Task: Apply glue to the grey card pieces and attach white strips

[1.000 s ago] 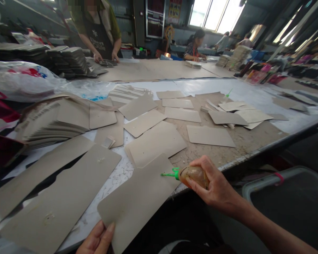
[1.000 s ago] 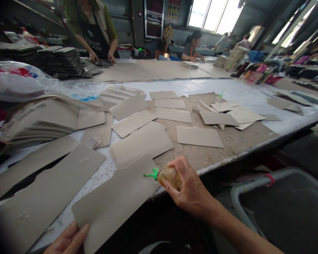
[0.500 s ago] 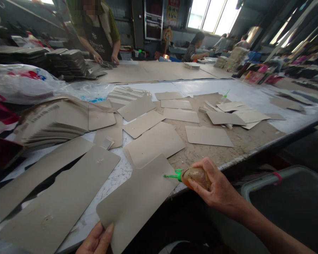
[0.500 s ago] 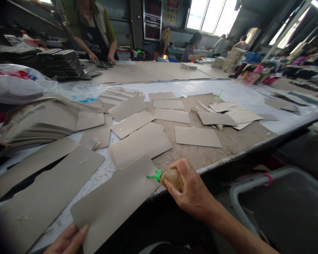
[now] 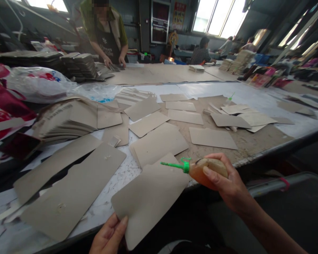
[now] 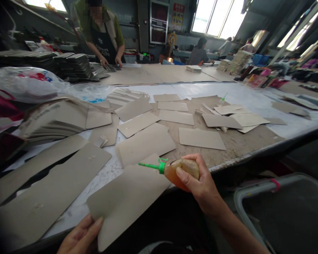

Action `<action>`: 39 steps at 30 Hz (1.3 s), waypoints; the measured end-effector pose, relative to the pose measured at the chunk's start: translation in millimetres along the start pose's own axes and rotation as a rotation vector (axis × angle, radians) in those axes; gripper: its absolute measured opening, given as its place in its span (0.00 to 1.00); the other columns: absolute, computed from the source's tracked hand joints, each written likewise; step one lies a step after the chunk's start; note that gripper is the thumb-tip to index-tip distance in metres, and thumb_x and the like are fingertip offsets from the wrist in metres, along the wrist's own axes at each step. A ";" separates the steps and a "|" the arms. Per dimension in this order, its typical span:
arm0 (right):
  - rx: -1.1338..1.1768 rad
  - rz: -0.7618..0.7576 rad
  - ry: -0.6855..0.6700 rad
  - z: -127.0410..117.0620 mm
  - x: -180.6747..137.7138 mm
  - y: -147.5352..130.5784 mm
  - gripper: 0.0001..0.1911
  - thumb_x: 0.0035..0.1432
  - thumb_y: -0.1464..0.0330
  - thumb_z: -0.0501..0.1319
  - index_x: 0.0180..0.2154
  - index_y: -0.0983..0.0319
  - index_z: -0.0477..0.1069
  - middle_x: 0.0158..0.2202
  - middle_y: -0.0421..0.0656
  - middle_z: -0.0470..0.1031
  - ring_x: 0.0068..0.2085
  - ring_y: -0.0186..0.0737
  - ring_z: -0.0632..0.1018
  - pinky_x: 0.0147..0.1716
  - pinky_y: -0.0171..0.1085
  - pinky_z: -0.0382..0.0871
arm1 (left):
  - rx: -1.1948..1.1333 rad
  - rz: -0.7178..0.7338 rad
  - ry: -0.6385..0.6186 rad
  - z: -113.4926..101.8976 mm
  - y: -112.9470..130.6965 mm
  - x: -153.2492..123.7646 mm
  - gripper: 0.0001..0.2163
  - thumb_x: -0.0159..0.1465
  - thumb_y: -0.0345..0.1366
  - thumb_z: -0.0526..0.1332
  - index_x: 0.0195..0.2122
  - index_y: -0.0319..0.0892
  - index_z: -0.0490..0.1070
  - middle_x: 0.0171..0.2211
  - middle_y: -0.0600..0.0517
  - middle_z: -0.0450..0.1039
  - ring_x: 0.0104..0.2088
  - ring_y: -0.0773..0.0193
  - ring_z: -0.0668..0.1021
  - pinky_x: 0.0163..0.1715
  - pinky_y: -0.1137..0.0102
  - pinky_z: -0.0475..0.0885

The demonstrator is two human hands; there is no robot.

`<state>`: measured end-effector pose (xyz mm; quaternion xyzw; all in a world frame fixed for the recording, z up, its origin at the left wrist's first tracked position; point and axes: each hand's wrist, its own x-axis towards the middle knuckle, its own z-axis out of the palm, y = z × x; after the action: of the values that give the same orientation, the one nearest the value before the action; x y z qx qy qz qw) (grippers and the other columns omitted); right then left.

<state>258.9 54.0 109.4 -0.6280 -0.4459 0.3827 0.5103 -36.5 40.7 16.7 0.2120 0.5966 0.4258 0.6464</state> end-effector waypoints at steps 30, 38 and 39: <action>-0.470 -0.400 -0.504 91.7 -20.3 -7.0 0.14 0.60 0.72 0.58 0.46 0.57 0.60 0.40 0.43 0.63 0.40 0.42 0.70 0.39 0.43 0.69 | 0.252 -0.020 -0.118 12.1 0.2 -4.5 0.24 0.49 0.62 0.60 0.20 0.42 0.66 0.13 0.54 0.64 0.12 0.68 0.66 0.13 0.73 0.59; -0.494 -0.399 -0.509 91.7 -17.7 -9.4 0.13 0.58 0.74 0.58 0.45 0.57 0.60 0.40 0.43 0.63 0.40 0.43 0.69 0.39 0.43 0.67 | 0.224 -0.017 -0.120 13.1 -0.5 -5.2 0.25 0.48 0.62 0.61 0.20 0.41 0.67 0.13 0.55 0.64 0.13 0.68 0.66 0.14 0.72 0.60; -0.507 -0.407 -0.498 90.1 -17.0 -9.7 0.13 0.58 0.74 0.57 0.45 0.57 0.61 0.40 0.43 0.62 0.40 0.43 0.69 0.39 0.43 0.67 | 0.224 -0.008 -0.119 12.7 -2.4 -4.8 0.25 0.49 0.62 0.61 0.20 0.41 0.67 0.13 0.55 0.63 0.13 0.68 0.66 0.14 0.73 0.60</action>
<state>167.7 65.6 102.5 -0.5210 -0.7510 0.2923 0.2812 -23.3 38.5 20.2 0.3053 0.6017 0.3404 0.6549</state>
